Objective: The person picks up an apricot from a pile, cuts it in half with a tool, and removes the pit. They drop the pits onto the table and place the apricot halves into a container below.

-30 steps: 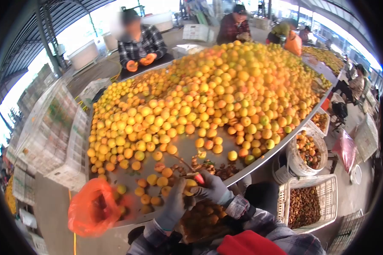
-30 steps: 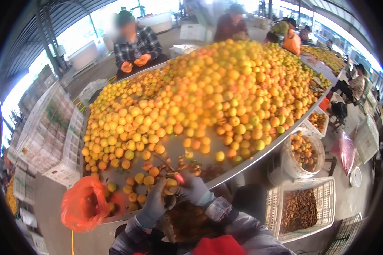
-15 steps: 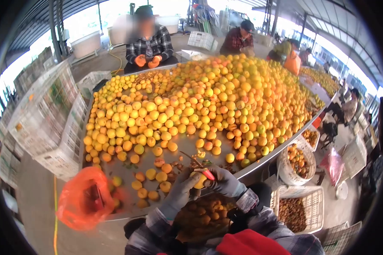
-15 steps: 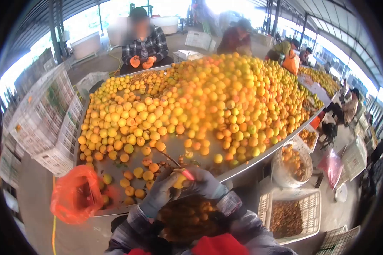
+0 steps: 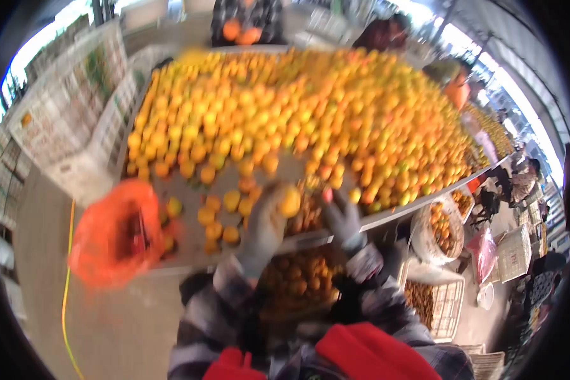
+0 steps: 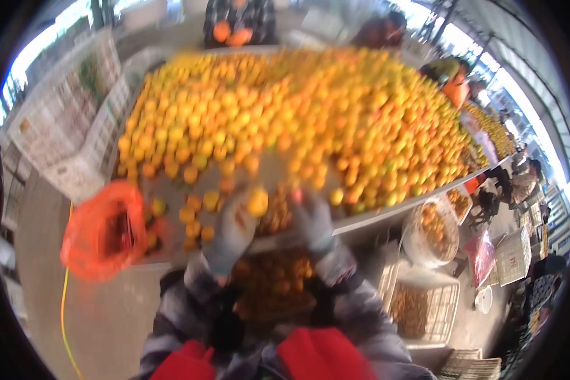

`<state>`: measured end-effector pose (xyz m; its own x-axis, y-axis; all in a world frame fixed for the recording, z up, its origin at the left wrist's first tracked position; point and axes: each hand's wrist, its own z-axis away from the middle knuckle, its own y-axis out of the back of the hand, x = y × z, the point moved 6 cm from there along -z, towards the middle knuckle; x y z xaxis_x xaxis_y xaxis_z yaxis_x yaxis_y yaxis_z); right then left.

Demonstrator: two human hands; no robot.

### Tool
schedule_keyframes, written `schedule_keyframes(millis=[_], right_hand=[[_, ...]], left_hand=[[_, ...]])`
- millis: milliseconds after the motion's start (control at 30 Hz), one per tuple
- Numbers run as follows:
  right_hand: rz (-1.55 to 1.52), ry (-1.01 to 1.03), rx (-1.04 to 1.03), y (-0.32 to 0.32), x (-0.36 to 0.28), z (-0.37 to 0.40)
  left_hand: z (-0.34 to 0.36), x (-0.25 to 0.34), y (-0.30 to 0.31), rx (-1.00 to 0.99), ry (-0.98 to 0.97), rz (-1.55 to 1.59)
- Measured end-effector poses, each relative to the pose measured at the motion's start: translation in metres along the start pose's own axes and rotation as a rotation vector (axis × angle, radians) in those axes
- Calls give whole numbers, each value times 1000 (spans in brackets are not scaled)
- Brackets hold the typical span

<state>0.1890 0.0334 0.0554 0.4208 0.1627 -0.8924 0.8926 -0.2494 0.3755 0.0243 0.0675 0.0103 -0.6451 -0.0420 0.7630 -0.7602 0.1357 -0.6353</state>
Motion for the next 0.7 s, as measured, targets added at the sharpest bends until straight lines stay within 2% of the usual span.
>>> schedule_keyframes(millis=[33, 100, 133, 200, 333, 433, 467, 533, 600, 633, 667, 700], right_hand=[[-278, -62, -66, -7, -3, 4], [-319, -194, -338, -14, -18, 15], [-333, -232, -358, -23, -20, 27], [-305, -44, -242, -35, -41, 26], [-251, 66, -219, -38, -52, 22], [-213, -35, -234, -38, -45, 20], [-212, -30, -237, -38, -46, 20], [-178, -165, -252, -41, -43, 23], [-125, 2, -174, -44, -39, 24], [-52, 167, -80, -47, -40, 21], [17, 206, -79, -49, -31, 19], [24, 110, -177, -52, -30, 18]], left_hand=[[-5, -22, 31, 80, -92, -208], [8, 17, -10, -46, 313, 624], [14, 17, -7, -2, 328, 618], [12, 25, -18, -173, 367, 648], [11, 17, -19, -109, 369, 677], [11, 17, -21, -125, 378, 678], [11, 19, -21, -134, 328, 630], [14, 16, -18, -157, 267, 568], [14, -4, -1, 48, 359, 523], [16, -3, -7, 6, 342, 576], [16, -9, 0, 10, 234, 525], [15, 7, -12, 2, 257, 543]])
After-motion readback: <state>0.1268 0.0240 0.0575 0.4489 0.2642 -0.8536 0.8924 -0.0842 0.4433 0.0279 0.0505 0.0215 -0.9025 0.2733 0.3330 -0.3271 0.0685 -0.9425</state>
